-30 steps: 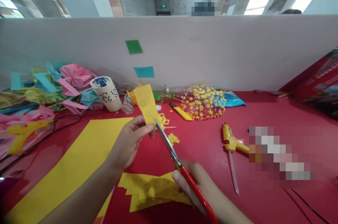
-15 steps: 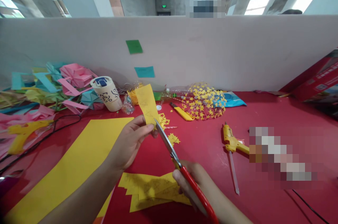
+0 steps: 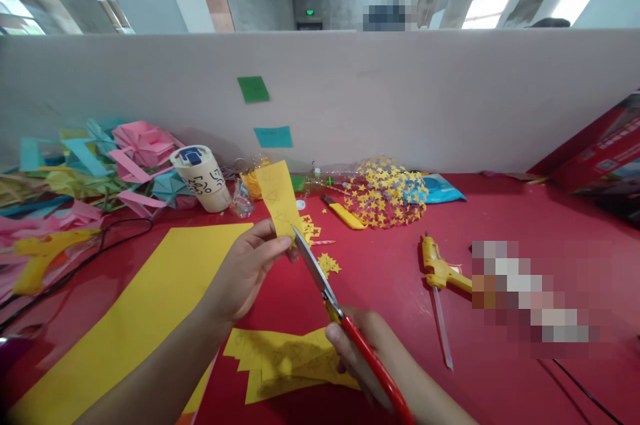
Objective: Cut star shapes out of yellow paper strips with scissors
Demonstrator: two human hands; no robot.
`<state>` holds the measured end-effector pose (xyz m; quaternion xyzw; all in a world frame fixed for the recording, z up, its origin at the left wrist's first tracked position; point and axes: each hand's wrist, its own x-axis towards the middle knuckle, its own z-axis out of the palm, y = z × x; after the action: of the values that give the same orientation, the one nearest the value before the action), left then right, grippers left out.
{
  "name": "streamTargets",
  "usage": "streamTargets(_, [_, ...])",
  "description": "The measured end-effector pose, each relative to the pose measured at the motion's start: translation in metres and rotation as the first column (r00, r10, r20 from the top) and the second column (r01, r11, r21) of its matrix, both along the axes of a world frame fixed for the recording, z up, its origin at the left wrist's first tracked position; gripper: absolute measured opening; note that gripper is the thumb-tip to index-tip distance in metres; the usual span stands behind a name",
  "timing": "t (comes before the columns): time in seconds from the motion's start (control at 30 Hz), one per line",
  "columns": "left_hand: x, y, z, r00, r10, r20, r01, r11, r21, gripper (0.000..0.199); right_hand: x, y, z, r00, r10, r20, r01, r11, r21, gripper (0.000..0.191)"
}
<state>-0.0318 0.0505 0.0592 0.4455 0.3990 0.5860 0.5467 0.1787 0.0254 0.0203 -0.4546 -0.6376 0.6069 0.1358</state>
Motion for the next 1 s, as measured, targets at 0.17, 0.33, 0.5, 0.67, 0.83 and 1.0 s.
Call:
streamTargets(0.17, [-0.003, 0.0, 0.004, 1.0, -0.014, -0.018, 0.013, 1.0, -0.016, 0.007, 0.0, 0.001, -0.004, 1.0, 0.001, 0.02, -0.001, 1.0, 0.017, 0.066])
streamTargets(0.33, [-0.007, 0.001, 0.008, 0.999, -0.037, -0.036, 0.036, 0.999, -0.029, 0.005, 0.0, 0.004, -0.003, 1.0, 0.014, 0.013, -0.014, 0.998, 0.061, 0.066])
streamTargets(0.5, [-0.012, 0.002, 0.009, 0.996, 0.02, -0.092, -0.018, 1.0, 0.017, 0.004, 0.0, 0.006, 0.0, 0.999, 0.034, 0.005, -0.034, 0.996, 0.084, 0.06])
streamTargets(0.67, [-0.015, 0.001, 0.01, 0.959, 0.106, -0.261, -0.08, 0.991, 0.106, 0.004, 0.0, 0.007, 0.0, 0.999, 0.049, 0.021, -0.051, 0.992, 0.114, 0.057])
streamTargets(0.83, [-0.014, -0.001, 0.011, 0.925, 0.179, -0.335, -0.129, 0.978, 0.166, 0.005, 0.0, 0.006, -0.006, 0.998, 0.059, 0.012, -0.06, 0.995, 0.084, 0.057])
streamTargets(1.0, [-0.015, -0.003, 0.01, 0.929, 0.164, -0.332, -0.116, 0.98, 0.161, 0.007, 0.0, 0.006, -0.013, 0.998, 0.056, 0.001, -0.055, 0.994, 0.089, 0.059])
